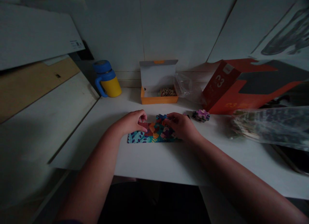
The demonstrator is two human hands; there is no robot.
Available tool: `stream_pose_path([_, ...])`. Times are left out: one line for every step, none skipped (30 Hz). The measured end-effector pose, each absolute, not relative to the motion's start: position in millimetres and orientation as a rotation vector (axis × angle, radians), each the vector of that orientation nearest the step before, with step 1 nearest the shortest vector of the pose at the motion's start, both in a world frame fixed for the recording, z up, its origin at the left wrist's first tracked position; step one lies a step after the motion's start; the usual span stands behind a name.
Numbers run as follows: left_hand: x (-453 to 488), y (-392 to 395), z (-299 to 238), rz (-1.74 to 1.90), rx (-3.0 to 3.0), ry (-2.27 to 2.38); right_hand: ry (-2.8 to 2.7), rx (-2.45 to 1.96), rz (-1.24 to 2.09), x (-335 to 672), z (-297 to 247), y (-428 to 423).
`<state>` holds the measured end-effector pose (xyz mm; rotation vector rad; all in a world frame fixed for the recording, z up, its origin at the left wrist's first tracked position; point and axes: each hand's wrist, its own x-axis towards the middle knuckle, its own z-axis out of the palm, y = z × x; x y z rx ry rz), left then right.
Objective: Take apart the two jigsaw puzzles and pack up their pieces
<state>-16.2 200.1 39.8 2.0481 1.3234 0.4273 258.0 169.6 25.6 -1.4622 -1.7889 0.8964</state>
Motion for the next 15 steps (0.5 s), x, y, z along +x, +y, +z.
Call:
stream_pose_path([-17, 200, 41, 0.448, 2.027, 1.301, -1.789, -1.462, 0.901, 258, 25, 170])
stream_pose_path([-17, 200, 42, 0.471, 1.992, 1.266, -1.788, -1.461, 0.906, 258, 24, 170])
stream_pose_path([-18, 200, 43, 0.488, 1.941, 1.222, -1.789, -1.457, 0.912, 258, 24, 170])
stream_pose_path([-18, 199, 44, 0.5, 1.875, 1.175, -1.792, -1.452, 0.917, 258, 23, 169])
stream_pose_path([-18, 198, 45, 0.502, 1.8, 1.127, -1.794, -1.45, 0.92, 258, 23, 169])
stream_pose_path([-19, 198, 46, 0.499, 1.727, 1.081, -1.795, -1.451, 0.921, 258, 23, 169])
stream_pose_path([-20, 197, 47, 0.491, 1.666, 1.041, -1.796, -1.455, 0.925, 258, 23, 169])
stream_pose_path([-21, 197, 47, 0.476, 1.624, 1.01, -1.797, -1.459, 0.929, 258, 23, 170])
stream_pose_path([-22, 197, 47, 0.461, 1.6, 0.993, -1.801, -1.462, 0.933, 258, 23, 170])
stream_pose_path([-24, 197, 47, 0.442, 1.592, 0.997, -1.804, -1.465, 0.937, 258, 23, 170])
stream_pose_path([-25, 198, 46, 0.419, 1.596, 1.016, -1.806, -1.467, 0.943, 258, 23, 170])
stream_pose_path([-27, 199, 46, 0.398, 1.609, 1.042, -1.804, -1.47, 0.948, 258, 24, 170])
stream_pose_path([-29, 200, 46, 0.384, 1.624, 1.066, -1.803, -1.469, 0.951, 258, 24, 170])
stream_pose_path([-30, 200, 47, 0.381, 1.639, 1.084, -1.802, -1.465, 0.952, 258, 24, 170])
stream_pose_path([-31, 201, 48, 0.391, 1.653, 1.094, -1.802, -1.46, 0.95, 259, 24, 170])
